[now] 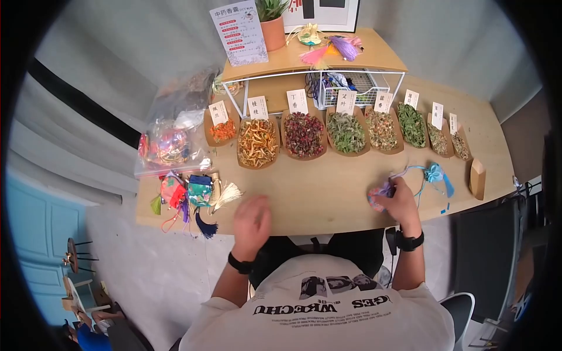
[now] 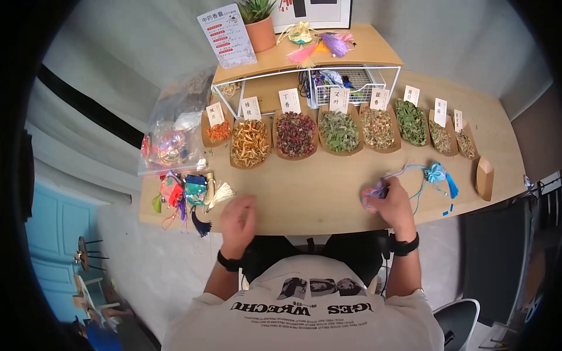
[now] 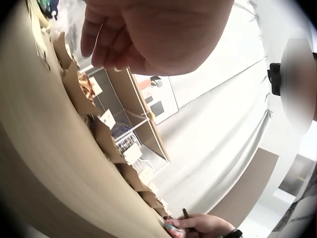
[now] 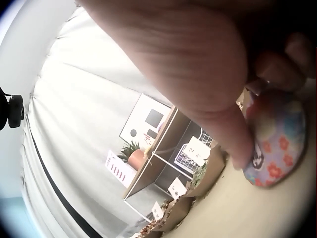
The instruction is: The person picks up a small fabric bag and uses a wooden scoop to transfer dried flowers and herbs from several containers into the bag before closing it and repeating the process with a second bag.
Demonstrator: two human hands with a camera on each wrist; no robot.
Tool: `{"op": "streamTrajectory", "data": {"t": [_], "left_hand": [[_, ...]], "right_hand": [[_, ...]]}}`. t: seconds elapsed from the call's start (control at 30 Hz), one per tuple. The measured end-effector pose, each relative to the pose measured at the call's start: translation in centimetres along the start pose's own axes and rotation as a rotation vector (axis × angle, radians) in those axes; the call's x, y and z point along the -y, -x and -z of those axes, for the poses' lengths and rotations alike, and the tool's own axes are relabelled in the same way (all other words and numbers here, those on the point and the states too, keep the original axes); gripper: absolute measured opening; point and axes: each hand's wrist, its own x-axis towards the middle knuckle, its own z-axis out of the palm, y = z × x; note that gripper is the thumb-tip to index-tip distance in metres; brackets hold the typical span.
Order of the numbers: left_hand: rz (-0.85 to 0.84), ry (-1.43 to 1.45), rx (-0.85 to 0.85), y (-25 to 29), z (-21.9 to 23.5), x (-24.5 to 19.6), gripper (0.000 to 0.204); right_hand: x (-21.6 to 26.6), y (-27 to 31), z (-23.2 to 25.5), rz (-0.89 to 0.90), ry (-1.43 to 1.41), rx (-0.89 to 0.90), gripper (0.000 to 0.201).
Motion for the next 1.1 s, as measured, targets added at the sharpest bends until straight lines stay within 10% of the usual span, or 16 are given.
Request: {"op": "streamTrajectory", "data": {"t": [0.27,0.6,1.1], "left_hand": [[0.181,0.517,0.474,-1.6,-2.8,-5.5,0.034],[0.209,0.707,0.313,-0.8,-4.2,-3.7,0.035],[0.297,0.612,0.46,-0.5,-4.1,-2.7,0.008]], "right_hand": [[7.4,2.9,-6.9,0.345,0.058,0.064,0.041],[6.9,2.1,-10.2,0.223,-0.466,0.443,0.011],[9.9,2.3,-8.9,0.285,-0.133,0.499,0.02]]}}
